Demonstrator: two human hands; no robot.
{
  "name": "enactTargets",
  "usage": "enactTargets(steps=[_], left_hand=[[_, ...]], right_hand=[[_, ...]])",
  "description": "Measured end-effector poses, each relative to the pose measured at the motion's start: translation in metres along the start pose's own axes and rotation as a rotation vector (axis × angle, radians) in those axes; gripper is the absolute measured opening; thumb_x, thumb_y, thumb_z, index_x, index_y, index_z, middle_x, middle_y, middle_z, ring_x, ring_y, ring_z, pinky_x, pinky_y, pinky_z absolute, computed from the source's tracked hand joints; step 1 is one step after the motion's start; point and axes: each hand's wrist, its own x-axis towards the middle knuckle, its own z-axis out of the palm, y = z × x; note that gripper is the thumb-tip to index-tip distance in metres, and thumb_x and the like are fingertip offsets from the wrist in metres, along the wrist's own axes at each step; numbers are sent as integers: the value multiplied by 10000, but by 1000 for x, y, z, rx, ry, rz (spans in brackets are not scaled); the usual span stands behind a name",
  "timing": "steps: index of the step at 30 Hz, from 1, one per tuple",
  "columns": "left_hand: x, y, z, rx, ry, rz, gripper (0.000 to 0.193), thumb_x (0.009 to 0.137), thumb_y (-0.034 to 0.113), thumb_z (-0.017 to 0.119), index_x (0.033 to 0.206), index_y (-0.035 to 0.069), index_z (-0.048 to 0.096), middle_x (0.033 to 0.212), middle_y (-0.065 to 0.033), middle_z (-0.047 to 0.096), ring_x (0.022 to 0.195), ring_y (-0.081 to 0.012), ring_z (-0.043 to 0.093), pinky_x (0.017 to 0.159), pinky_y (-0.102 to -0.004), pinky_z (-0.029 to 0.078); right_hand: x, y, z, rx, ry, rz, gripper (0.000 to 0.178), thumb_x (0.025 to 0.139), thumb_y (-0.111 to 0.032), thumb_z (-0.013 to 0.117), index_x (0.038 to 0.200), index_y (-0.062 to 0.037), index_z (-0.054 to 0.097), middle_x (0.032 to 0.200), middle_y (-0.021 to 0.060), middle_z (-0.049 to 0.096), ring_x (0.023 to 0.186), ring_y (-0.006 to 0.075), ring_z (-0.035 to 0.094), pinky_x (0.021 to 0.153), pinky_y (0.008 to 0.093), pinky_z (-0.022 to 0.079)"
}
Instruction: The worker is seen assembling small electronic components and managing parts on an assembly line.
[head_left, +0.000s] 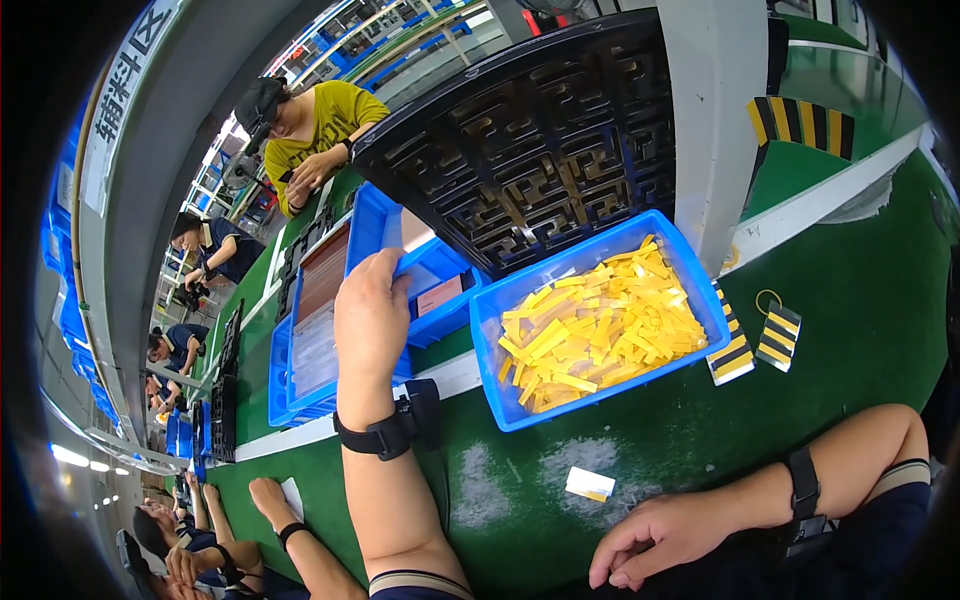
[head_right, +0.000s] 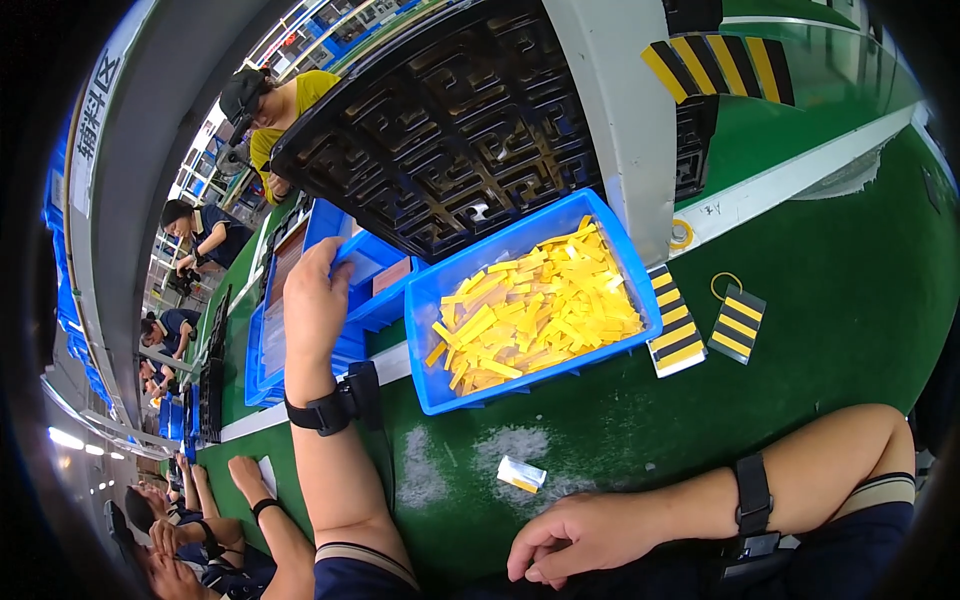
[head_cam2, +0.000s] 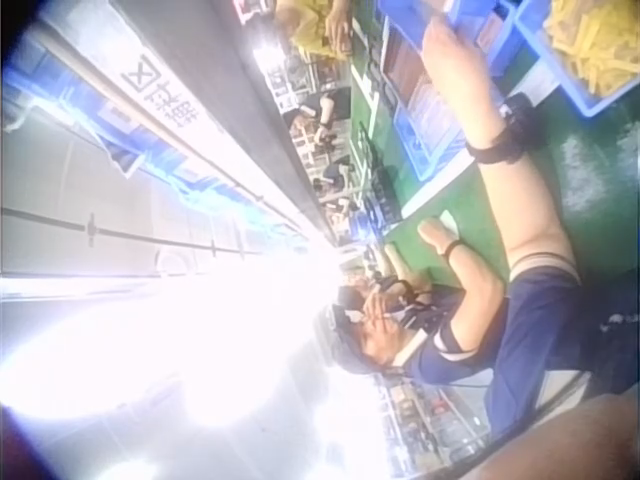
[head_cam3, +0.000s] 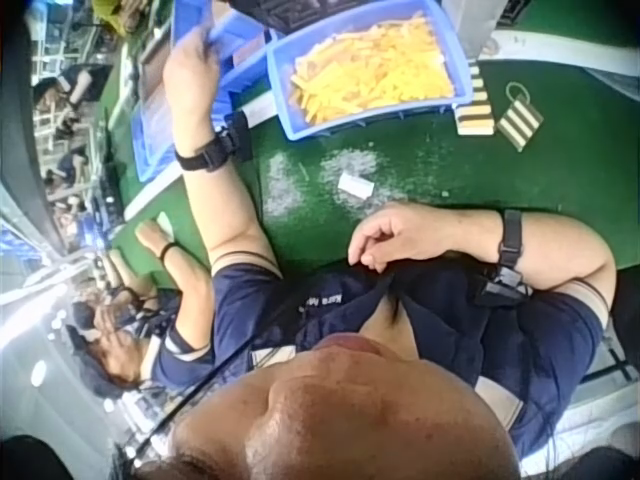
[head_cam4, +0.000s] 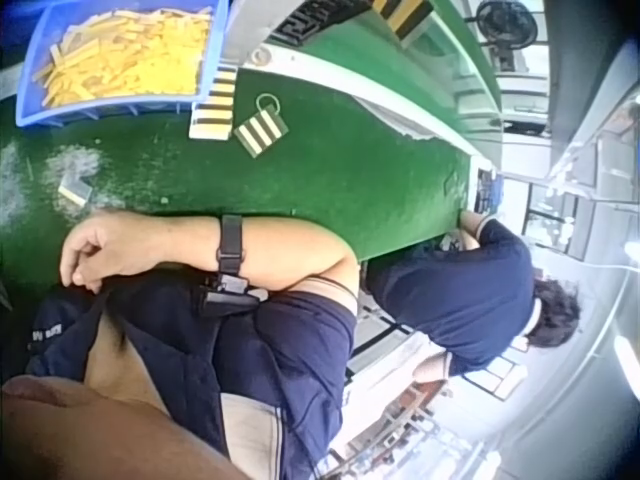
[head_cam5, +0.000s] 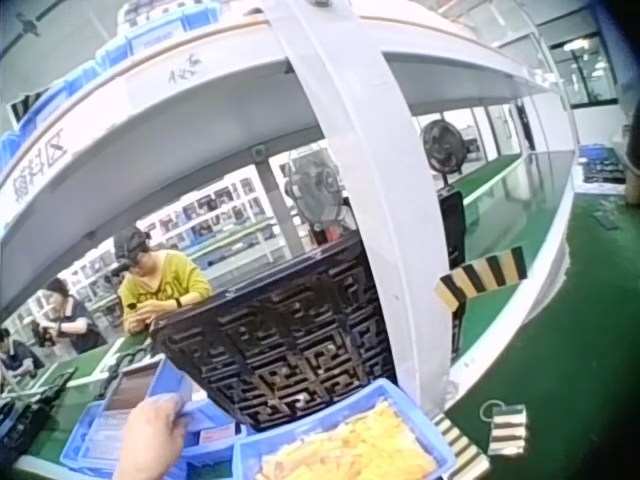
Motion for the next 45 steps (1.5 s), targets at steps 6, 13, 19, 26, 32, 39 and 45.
enactTargets(steps=[6, 13, 19, 26, 32, 39, 45], left_hand=[[-3, 6, -10, 17, -141, 5, 212, 725, 15, 578, 936, -3, 574, 912, -176, 599, 864, -362, 564, 754, -420, 447], [-4, 11, -21, 24, -229, 43, 224, 736, 41, 583, 954, -10, 583, 922, -176, 602, 873, -357, 566, 765, -414, 453], [1, 25, -33, -165, -230, -41, 229, 711, 25, 553, 936, 2, 592, 884, -156, 607, 845, -320, 581, 758, -373, 458], [0, -17, -19, -108, 142, -206, 203, 743, 66, 515, 917, 10, 603, 883, -155, 615, 859, -299, 585, 783, -367, 451], [-3, -38, 0, -174, 130, -209, 248, 709, 65, 495, 922, 28, 615, 935, -179, 615, 937, -336, 563, 850, -405, 429], [-6, -32, 8, -287, 74, -284, 249, 731, 62, 440, 900, 20, 618, 885, -190, 616, 910, -347, 562, 822, -421, 434], [-26, -20, 1, -253, 229, -127, 201, 808, 152, 521, 914, -5, 589, 965, -179, 587, 967, -345, 534, 836, -412, 426]], right_hand=[[1, 1, -1, 2, -2, 3, 229, 883, -214, 545, 1044, -56, 577, 743, 19, 633, 689, 68, 568, 631, 226, 427], [0, -2, 0, 2, 9, 30, 225, 884, -209, 537, 1044, -56, 579, 750, 24, 634, 709, 78, 585, 650, 236, 437], [-3, -3, -1, -5, 13, 39, 231, 881, -212, 540, 1047, -55, 578, 756, 25, 633, 714, 79, 586, 659, 232, 438], [4, 9, -2, -23, -55, 20, 237, 890, -206, 529, 1064, -51, 574, 768, 22, 629, 717, 75, 580, 670, 233, 440], [5, 1, -5, -22, -108, 94, 263, 895, -194, 524, 1110, -47, 559, 824, 29, 619, 784, 66, 575, 726, 221, 439], [-1, -4, -5, -6, -83, 123, 256, 914, -138, 488, 1133, -20, 548, 882, 30, 605, 808, 75, 567, 774, 227, 448], [-2, -6, -1, 76, -56, 134, 252, 905, -123, 514, 1122, -3, 560, 888, 38, 608, 807, 79, 558, 753, 222, 444]])
